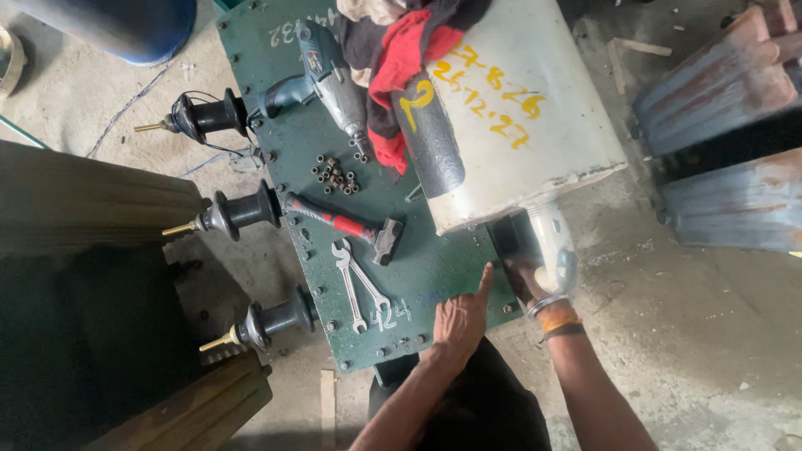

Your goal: The person picks a handful of nuts and bolts from a large metal basin filled with fasteners and wrenches, carries them to a green machine base plate, and threads the nuts by hand onto the protruding studs of the assembly, working around the plate.

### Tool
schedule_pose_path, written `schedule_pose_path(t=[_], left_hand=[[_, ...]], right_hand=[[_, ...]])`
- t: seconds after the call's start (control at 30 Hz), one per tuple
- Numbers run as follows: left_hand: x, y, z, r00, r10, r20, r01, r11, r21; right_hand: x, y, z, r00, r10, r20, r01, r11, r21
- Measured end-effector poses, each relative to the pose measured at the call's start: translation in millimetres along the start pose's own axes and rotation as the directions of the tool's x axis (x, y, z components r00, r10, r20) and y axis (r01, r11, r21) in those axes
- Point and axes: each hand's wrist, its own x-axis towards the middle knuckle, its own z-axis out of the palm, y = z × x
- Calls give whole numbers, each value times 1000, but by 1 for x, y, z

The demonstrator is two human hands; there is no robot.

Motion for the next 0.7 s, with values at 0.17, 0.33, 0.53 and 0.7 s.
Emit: schedule_pose_path(t=[0.17, 0.33, 0.53, 0.7], left_hand=[[8, -12, -5, 970, 165, -178, -144, 982, 125], [8, -22, -3, 983, 153, -105, -134, 976, 174], [6, -30, -1, 970, 183, -160, -169, 981, 96], [6, -32, -3, 923, 235, -304, -201, 970, 138]], right_hand=[[21, 3, 5, 981, 177, 79, -176, 984, -26], [19, 0, 13, 929, 369, 19, -366, 925, -98], [20, 2, 30, 985, 174, 17, -167, 965, -204], [20, 7, 26, 981, 186, 52, -181, 980, -79]])
